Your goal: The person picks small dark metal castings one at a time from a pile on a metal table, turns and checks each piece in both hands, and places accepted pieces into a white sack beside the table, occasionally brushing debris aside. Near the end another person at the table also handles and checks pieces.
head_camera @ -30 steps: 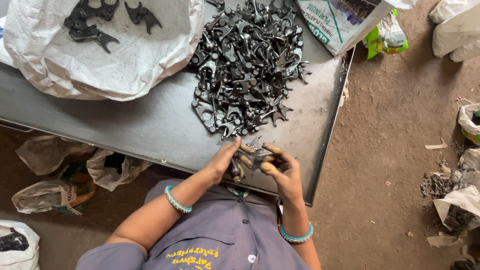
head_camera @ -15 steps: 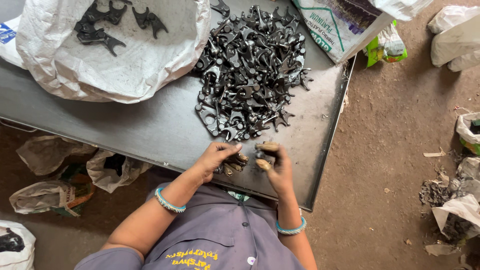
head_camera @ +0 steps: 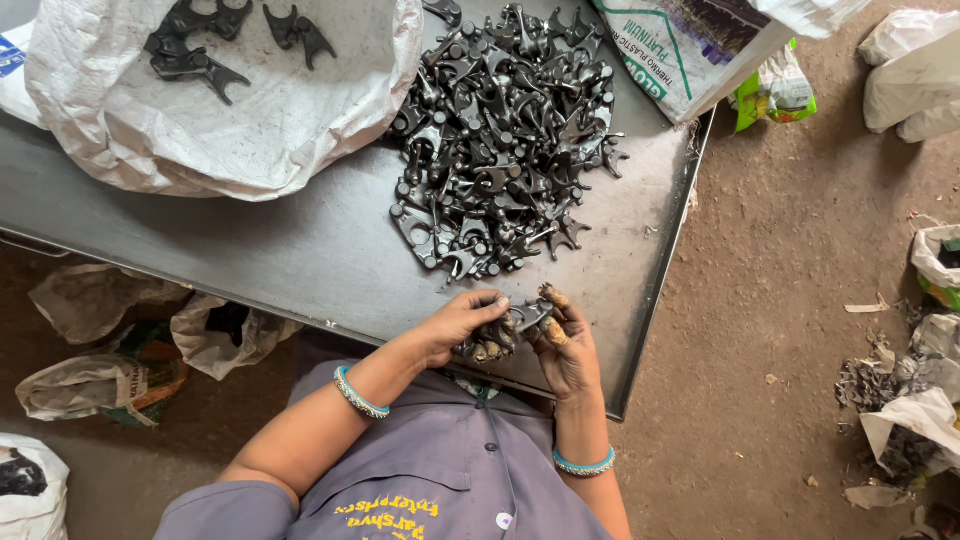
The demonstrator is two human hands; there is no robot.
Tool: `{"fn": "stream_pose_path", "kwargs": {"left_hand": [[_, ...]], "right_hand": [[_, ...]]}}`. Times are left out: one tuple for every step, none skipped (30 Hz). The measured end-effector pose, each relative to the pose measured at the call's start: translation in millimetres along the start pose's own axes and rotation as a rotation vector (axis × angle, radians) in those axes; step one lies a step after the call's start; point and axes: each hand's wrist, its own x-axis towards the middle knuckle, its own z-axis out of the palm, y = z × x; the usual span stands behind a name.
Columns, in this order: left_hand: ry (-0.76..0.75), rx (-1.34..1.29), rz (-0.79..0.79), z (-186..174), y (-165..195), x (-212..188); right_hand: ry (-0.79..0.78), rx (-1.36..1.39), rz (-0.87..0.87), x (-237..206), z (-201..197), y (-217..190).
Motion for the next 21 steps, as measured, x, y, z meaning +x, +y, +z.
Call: {"fn": "stream_pose_path", "kwargs": {"left_hand": [[0.006, -0.036, -0.036, -1.1, 0.0, -0.1], [0.011, -0.073, -0.073, -2.0, -0.1, -0.3], [0.017, -0.110, -0.110, -2.7, -0.1, -0.7], [0.016, -0.116, -0.129, -3.2, -0.2, -1.1], [0.015, -0.121, -0.148, -3.7, -0.3, -1.5], [0.014, -0.127, -0.167, -4.0, -0.5, -1.6], [0.004, -0.135, -0.169, -4.1, -0.9, -1.5], [-0.006, -0.143, -0.170, -4.1, -1.4, -1.1], [-0.016, -0.151, -0.172, -4.2, -1.9, -0.7], [-0.011, -0.153, -0.174, -4.2, -2.6, -0.3], [-0.006, -0.157, -0.176, -4.2, -3.3, 0.1], [-0.001, -0.159, -0.176, -4.2, -3.6, 0.5], [0.002, -0.137, -0.168, -4.4, -3.9, 0.6], [0.006, -0.114, -0.159, -4.5, -4.1, 0.1], [0.013, -0.092, -0.148, -5.2, -4.0, -1.2], [0.028, -0.064, -0.111, -5.7, -3.9, -3.0], [0.044, -0.036, -0.073, -5.9, -4.0, -5.2], [0.061, -0.008, -0.037, -6.7, -3.7, -8.0], [0.069, -0.049, -0.071, -8.3, -3.2, -11.7], [0.076, -0.090, -0.107, -9.9, -3.3, -16.4], [0.079, -0.129, -0.144, -11.2, -2.8, -19.9]], "right_hand": [[0.032, -0.033, 0.016, 0.4, 1.3, 0.7], [0.066, -0.066, 0.034, 0.9, 2.2, 1.4], [0.098, -0.099, 0.051, 1.3, 2.7, 2.1], [0.107, -0.125, 0.067, 1.8, 2.9, 2.9], [0.115, -0.152, 0.083, 2.0, 2.6, 3.9], [0.124, -0.179, 0.099, 2.1, 1.9, 4.9], [0.122, -0.198, 0.071, 2.2, 1.0, 6.2], [0.121, -0.217, 0.044, 2.3, -0.3, 7.5], [0.119, -0.235, 0.017, 2.3, -1.7, 8.4], [0.124, -0.240, 0.012, 1.6, -3.4, 8.9], [0.129, -0.245, 0.007, 1.1, -4.8, 9.0], [0.132, -0.250, 0.001, 0.6, -5.5, 8.8], [0.148, -0.287, 0.002, 0.0, -6.4, 8.6], [0.164, -0.325, 0.004, -0.9, -7.6, 8.5], [0.176, -0.361, 0.007, -1.7, -8.4, 8.9], [0.147, -0.387, -0.018, -2.7, -8.2, 9.2], [0.117, -0.411, -0.041, -4.1, -6.7, 9.4], [0.087, -0.434, -0.064, -5.3, -4.1, 10.4], [0.056, -0.551, -0.046, -5.7, -0.5, 11.8], [0.027, -0.667, -0.029, -6.5, 4.0, 12.8], [0.000, -0.782, -0.015, -6.7, 9.4, 13.3]]}}
